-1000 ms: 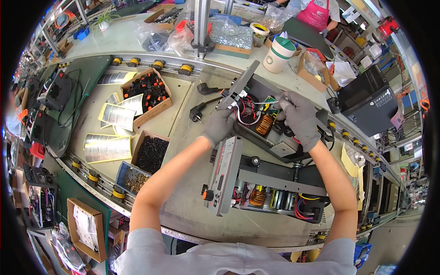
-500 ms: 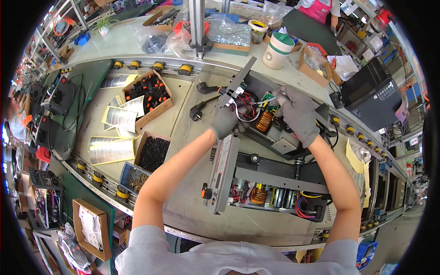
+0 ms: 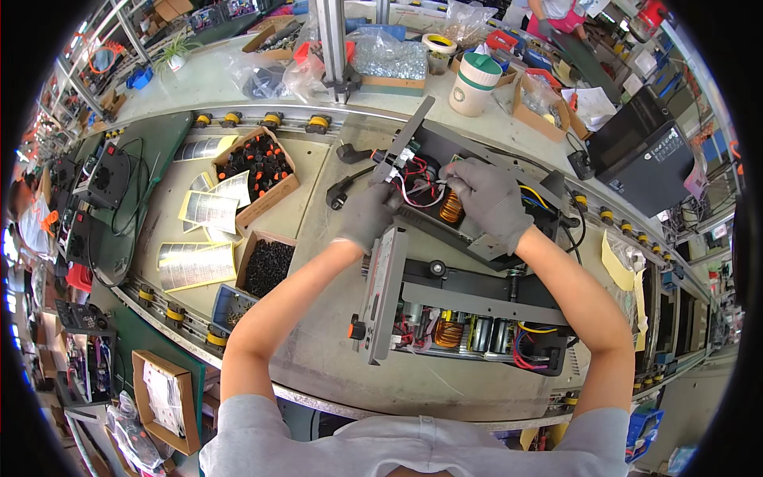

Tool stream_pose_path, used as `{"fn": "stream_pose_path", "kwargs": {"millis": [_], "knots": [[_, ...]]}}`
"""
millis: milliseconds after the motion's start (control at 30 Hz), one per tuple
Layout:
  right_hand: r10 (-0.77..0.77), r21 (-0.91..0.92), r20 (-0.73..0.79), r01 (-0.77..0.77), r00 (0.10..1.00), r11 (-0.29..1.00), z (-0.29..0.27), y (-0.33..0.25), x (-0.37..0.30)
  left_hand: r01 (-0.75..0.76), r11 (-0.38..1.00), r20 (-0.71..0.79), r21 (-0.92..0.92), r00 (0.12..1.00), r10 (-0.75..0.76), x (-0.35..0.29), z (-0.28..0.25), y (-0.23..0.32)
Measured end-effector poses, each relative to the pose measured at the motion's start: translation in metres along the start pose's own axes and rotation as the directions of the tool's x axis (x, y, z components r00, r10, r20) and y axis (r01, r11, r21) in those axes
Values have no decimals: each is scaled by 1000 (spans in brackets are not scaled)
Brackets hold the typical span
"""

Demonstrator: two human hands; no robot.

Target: The person is assembling electronic components into a power inverter housing, including gluing, labeling, and wiring.

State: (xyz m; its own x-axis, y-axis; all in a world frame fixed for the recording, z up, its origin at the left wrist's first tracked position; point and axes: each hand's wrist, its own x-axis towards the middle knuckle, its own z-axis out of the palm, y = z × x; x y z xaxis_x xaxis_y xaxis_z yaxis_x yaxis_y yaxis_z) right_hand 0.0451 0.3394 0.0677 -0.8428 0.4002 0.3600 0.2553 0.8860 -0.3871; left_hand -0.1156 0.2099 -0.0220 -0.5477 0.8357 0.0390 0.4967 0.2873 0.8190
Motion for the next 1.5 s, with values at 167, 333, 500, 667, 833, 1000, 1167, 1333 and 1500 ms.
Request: {"fn": "stream_pose_path", "kwargs": {"millis": [167,333,500,667,833,1000,1167,1333,1500], "knots": [[-84,-55,-39,82,996,995,9,-5,1,-237,917,-125,320,949,289,-11,-11,-8],[-107,-18,11,108,994,994,11,-16,5,-348,843,-254,410,844,472,-14,-21,-14],[-110,29,38,109,993,994,15,-16,8,-337,778,-54,530,902,428,-26,-51,10],[-36,143,24,32,999,989,19,-17,17,-528,642,173,557,829,532,-25,-70,27],[152,408,131,-193,980,892,16,-25,25,-708,557,198,435,679,707,5,-58,36],[229,513,176,-288,957,808,10,-32,28,-365,927,-15,-91,931,365,10,-39,30],[122,536,121,-168,985,827,10,-19,26,-287,949,3,-131,957,290,13,-37,37],[137,515,116,-177,984,839,14,-23,27,-288,934,1,-213,956,295,16,-31,26],[113,522,59,-127,992,844,16,-20,25,-354,911,-50,-213,935,352,19,-25,20]]}}
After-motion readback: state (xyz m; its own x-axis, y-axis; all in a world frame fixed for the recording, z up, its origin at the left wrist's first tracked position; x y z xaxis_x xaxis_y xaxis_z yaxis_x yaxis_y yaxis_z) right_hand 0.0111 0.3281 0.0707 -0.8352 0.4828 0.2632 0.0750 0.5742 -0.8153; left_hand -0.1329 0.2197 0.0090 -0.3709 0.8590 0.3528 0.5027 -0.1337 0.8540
